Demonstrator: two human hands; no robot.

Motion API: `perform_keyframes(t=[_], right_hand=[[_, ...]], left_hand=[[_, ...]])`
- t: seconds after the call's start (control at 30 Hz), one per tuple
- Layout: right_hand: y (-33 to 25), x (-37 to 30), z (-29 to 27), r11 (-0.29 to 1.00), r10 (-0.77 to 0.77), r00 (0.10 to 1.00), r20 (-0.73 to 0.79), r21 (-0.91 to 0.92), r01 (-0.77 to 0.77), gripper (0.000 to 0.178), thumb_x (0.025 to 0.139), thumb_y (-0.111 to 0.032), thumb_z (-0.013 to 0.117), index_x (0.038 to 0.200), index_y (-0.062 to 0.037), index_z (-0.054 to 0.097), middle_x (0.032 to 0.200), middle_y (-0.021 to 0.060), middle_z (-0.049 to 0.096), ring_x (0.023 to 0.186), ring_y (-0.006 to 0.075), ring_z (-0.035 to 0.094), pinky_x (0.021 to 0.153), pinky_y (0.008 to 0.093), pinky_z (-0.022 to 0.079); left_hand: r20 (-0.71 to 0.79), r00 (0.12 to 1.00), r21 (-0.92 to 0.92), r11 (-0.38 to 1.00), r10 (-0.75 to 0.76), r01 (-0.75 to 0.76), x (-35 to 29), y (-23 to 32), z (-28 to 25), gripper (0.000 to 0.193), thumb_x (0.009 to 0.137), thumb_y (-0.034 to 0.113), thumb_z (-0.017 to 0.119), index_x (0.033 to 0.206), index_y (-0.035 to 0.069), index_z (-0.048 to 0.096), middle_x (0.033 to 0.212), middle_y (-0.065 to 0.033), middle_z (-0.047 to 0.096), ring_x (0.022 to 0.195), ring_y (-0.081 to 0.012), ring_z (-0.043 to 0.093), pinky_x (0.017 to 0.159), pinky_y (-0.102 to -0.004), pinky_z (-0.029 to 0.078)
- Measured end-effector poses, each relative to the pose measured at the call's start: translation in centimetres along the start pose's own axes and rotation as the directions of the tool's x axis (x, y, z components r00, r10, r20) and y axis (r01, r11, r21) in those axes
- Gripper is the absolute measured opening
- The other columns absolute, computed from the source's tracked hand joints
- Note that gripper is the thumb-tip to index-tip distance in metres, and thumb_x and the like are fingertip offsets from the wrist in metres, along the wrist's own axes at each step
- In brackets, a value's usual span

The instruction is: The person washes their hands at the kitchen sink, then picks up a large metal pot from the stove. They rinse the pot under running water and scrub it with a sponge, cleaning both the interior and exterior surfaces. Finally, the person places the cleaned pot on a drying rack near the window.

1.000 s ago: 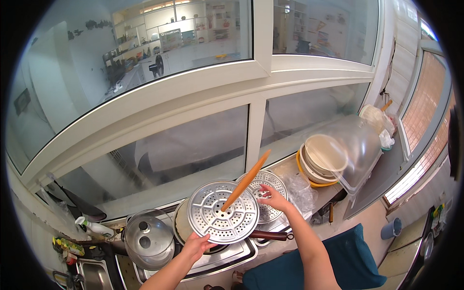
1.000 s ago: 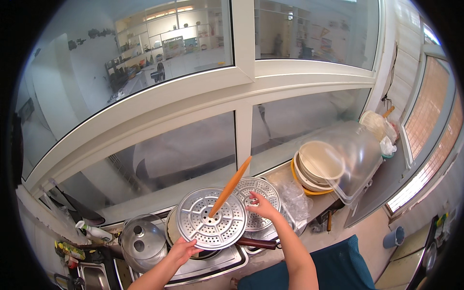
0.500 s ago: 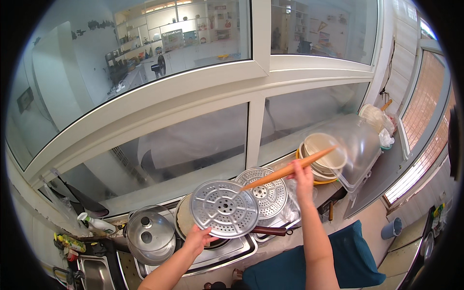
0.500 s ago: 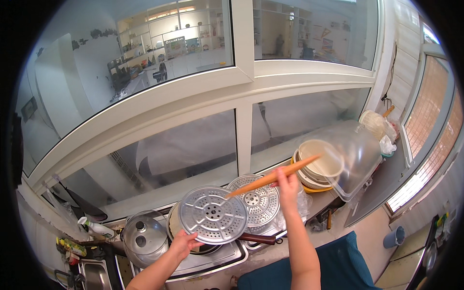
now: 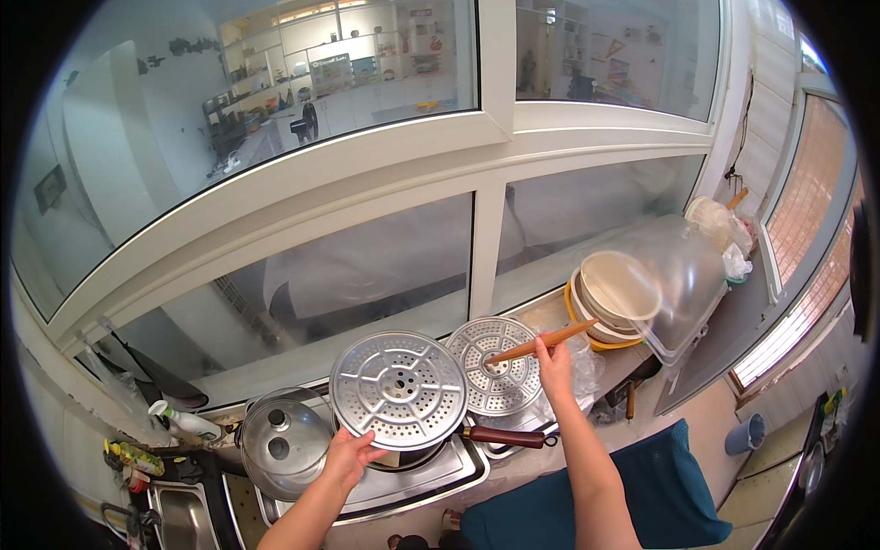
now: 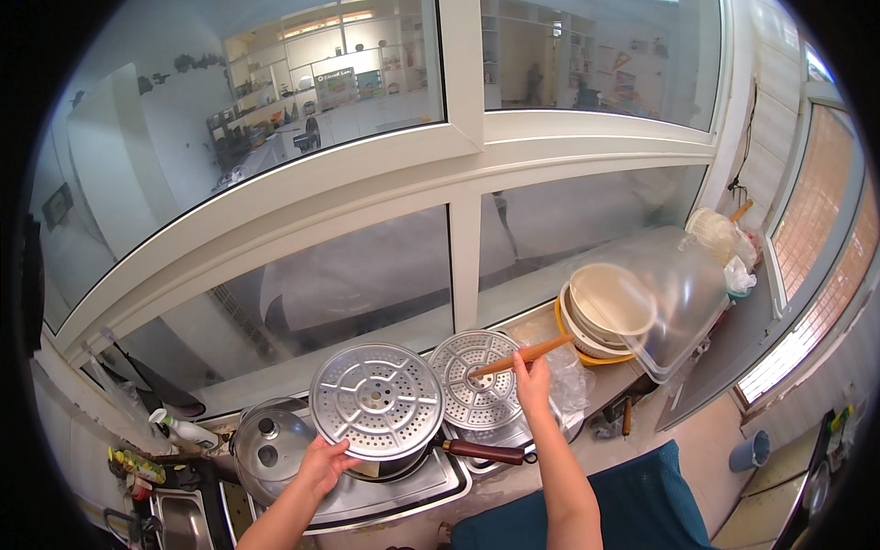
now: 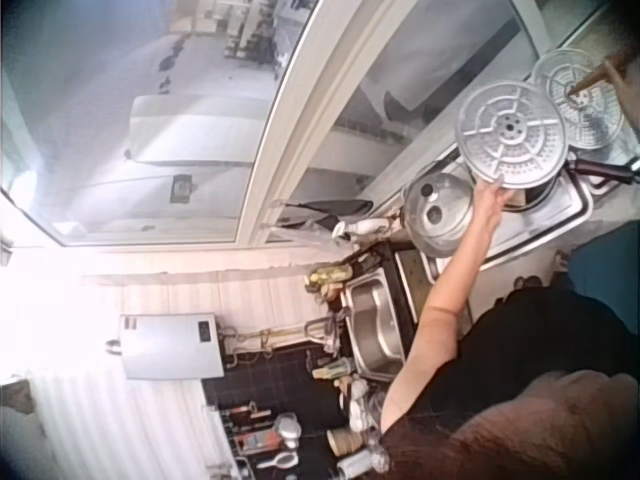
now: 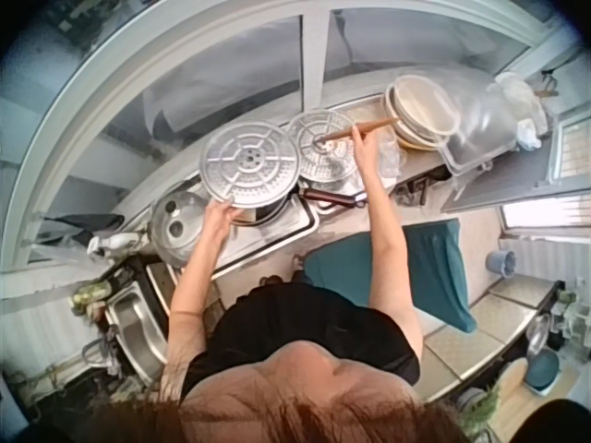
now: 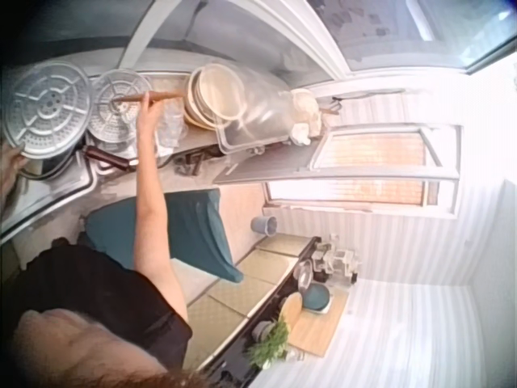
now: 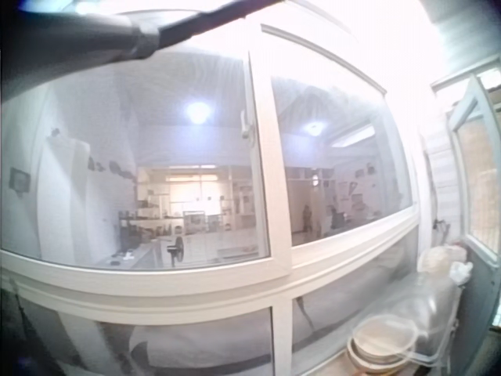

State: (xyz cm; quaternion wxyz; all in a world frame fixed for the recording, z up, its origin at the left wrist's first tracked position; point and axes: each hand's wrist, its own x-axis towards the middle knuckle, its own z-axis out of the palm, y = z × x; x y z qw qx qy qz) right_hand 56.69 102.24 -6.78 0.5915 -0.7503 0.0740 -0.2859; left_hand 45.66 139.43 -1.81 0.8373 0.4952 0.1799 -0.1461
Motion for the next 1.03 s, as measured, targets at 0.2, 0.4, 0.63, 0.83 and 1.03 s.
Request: perform_keyframes(t=[0.2,0.4,0.63,0.83,1.03], right_hand=[[2.0,1.1,0.3,0.999,0.022,0.999,-0.048,0.035,-0.020,0.025,0.085,-0.019,0.055,0.097,0.0029,0.050,0.079,0.0086,0.056,0.064,0.0132,0.056,0.057,0.0244,0.047],[0.6,0.9,-0.5,1.000,-0.016,0.999,-0.034,-0.003,0.016,0.026,0.085,-0.020,0.055,0.097,0.0023,0.051,0.078,0.0077,0.057,0.061,0.0125,0.054,0.056,0.0239,0.046],[1.2,1.3,-0.6,0.980,-0.095,0.995,0.029,-0.172,0.099,0.027,0.085,-0.019,0.056,0.101,0.0020,0.050,0.078,0.0080,0.057,0.066,0.0121,0.055,0.056,0.0234,0.045],[3.9,0.2,1.1,0.970,0.217,0.959,0.182,0.073,-0.233,0.032,0.084,-0.019,0.057,0.107,0.0002,0.048,0.089,0.0070,0.056,0.070,0.0128,0.056,0.053,0.0246,0.050],[6.5,0.4,2.5,0.913,0.369,0.910,0.187,0.108,-0.392,0.058,0.080,-0.018,0.061,0.127,-0.0029,0.029,0.114,0.0103,0.047,0.083,0.0170,0.059,0.050,0.0241,0.051]], left_hand=[[0.005,1.000,-0.012,1.000,0.003,-0.003,-0.3,-0.1,-0.4,0.037,0.082,-0.004,0.048,0.116,0.006,0.039,0.107,-0.0106,0.055,0.090,-0.0252,0.060,0.067,-0.0346,0.056],[0.007,1.000,-0.044,0.999,0.013,-0.012,-0.6,0.0,-0.4,0.035,0.082,-0.005,0.047,0.115,0.005,0.040,0.107,-0.0113,0.055,0.089,-0.0255,0.060,0.067,-0.0351,0.057],[0.017,1.000,-0.062,0.998,0.005,-0.004,-0.7,-0.2,-0.7,0.034,0.081,-0.005,0.048,0.113,0.004,0.041,0.105,-0.0111,0.056,0.089,-0.0256,0.060,0.067,-0.0354,0.057],[0.016,1.000,-0.062,0.998,0.017,-0.016,-0.9,-0.5,-1.0,0.034,0.082,-0.005,0.048,0.114,0.004,0.041,0.106,-0.0114,0.055,0.089,-0.0256,0.060,0.068,-0.0358,0.056],[-0.001,0.999,-0.027,0.999,0.046,-0.046,-2.3,-0.3,-1.0,0.038,0.084,-0.002,0.047,0.120,0.005,0.037,0.113,-0.0129,0.052,0.095,-0.0283,0.057,0.074,-0.0386,0.054]])
